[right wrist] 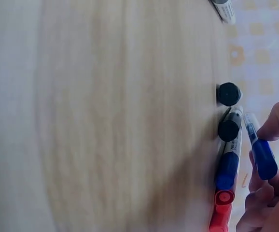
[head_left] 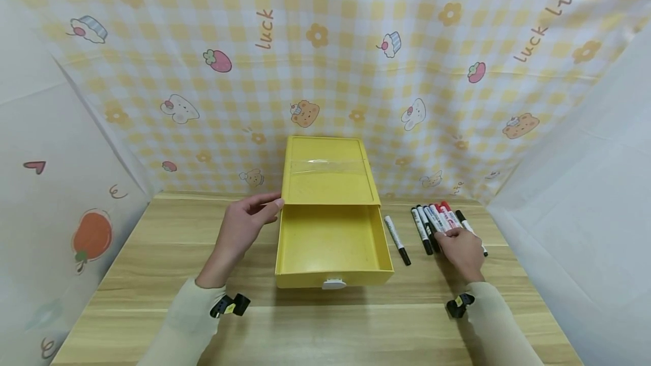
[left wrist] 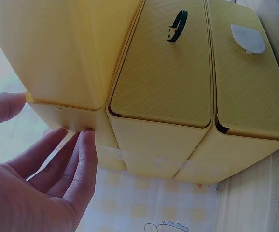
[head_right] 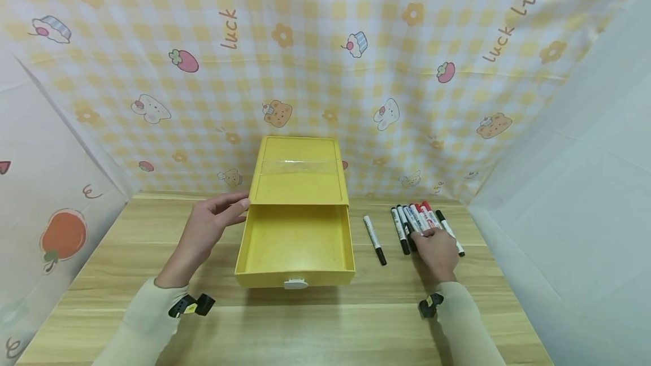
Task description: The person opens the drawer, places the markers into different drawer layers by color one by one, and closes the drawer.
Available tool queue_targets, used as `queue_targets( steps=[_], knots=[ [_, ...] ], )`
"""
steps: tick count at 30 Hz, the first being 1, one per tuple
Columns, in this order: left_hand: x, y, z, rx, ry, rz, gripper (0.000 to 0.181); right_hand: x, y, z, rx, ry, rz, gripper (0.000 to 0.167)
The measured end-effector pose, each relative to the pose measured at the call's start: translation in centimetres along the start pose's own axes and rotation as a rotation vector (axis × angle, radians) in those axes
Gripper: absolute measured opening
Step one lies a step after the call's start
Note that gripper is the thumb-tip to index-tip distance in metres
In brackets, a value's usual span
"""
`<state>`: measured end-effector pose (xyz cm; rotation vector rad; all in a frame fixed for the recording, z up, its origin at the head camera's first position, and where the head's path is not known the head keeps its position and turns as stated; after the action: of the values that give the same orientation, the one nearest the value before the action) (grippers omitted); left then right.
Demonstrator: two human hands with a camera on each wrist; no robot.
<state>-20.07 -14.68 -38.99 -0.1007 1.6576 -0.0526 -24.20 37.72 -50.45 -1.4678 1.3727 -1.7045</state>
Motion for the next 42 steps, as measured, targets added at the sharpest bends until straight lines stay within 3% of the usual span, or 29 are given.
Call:
queue_targets(
  steps=[11,24,42],
  knots=[
    [-0.1,0.0,0.0,0.001,-0.003,0.006,0.043,0.7,-0.4,0.2,-0.041,-0.008,-0.031,0.033],
    [-0.2,0.1,0.0,0.011,0.011,0.006,0.041,2.3,-1.7,0.7,-0.084,-0.076,-0.066,0.032],
    [0.0,0.0,0.0,0.01,-0.003,-0.009,0.044,6.3,-4.5,2.8,-0.178,-0.282,-0.15,0.016]
  ],
)
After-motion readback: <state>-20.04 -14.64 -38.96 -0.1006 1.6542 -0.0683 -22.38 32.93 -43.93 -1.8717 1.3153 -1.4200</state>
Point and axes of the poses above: each hand's wrist, its own z-axis away from the middle knuckle, its own y-axis out of the palm, x = y × z, the point moved 4 cm from there along -z, towards the middle knuckle, and after that the axes turned 6 degrees about z, right-handed, at the moved point
